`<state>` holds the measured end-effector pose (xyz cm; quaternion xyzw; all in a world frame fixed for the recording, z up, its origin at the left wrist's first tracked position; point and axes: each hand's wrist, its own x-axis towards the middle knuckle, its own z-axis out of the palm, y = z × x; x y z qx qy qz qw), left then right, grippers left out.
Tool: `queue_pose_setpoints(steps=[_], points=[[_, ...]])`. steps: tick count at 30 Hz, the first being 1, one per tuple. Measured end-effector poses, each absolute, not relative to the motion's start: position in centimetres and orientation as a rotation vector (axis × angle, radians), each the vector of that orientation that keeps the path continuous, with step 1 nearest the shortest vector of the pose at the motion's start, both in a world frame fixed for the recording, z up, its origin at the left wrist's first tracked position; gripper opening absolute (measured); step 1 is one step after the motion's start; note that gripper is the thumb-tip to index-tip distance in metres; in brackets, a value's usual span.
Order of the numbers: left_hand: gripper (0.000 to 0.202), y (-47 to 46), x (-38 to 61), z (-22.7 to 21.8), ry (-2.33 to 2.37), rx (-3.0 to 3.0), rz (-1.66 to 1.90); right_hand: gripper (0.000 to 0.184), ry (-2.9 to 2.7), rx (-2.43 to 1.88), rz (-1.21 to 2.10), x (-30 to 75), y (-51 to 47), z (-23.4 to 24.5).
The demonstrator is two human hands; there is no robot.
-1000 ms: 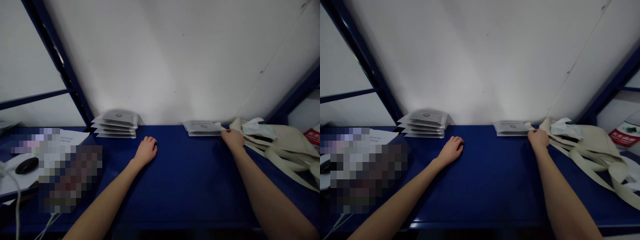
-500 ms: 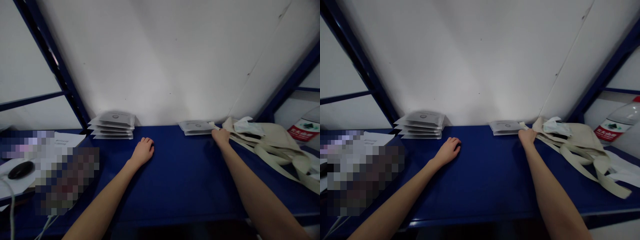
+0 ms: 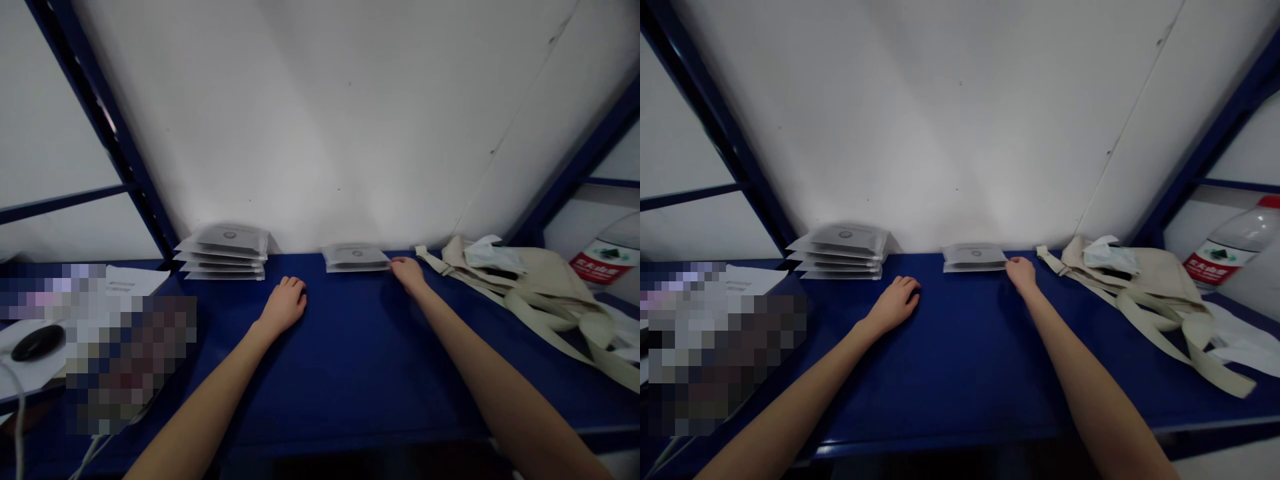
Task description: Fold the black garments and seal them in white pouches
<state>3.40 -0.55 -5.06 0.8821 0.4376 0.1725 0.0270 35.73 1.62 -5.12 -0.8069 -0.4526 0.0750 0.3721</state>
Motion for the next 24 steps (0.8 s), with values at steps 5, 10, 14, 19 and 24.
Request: queue_pose_setpoints(steps=[5, 10, 14, 19, 24], points=[[0.025, -0.6, 3.4, -5.0, 1.366, 2.719, 0.514, 0.036, -1.335, -1.84, 0.573, 30.6, 1.3, -4.4], [0.024, -0.7, 3.5, -5.0, 1.374, 2.707, 0.532, 0.034, -1.408, -1.775, 0.708, 29.1, 0.8, -3.7], [0.022, -0.7, 3.8, -5.1, 1.397, 2.647, 0.568, 0.024, -1.438, -1.891, 0.622, 28.8, 1.2, -3.7], [0.018, -1.0, 4.9, -5.0, 1.354, 2.489, 0.749, 0.027, -1.528, -1.922, 0.6, 28.1, 1.2, -3.7], [0.013, -1.9, 7.9, -4.4, 1.159, 1.906, 0.814, 0.024, -1.551, -1.926, 0.606, 28.0, 1.1, -3.8]])
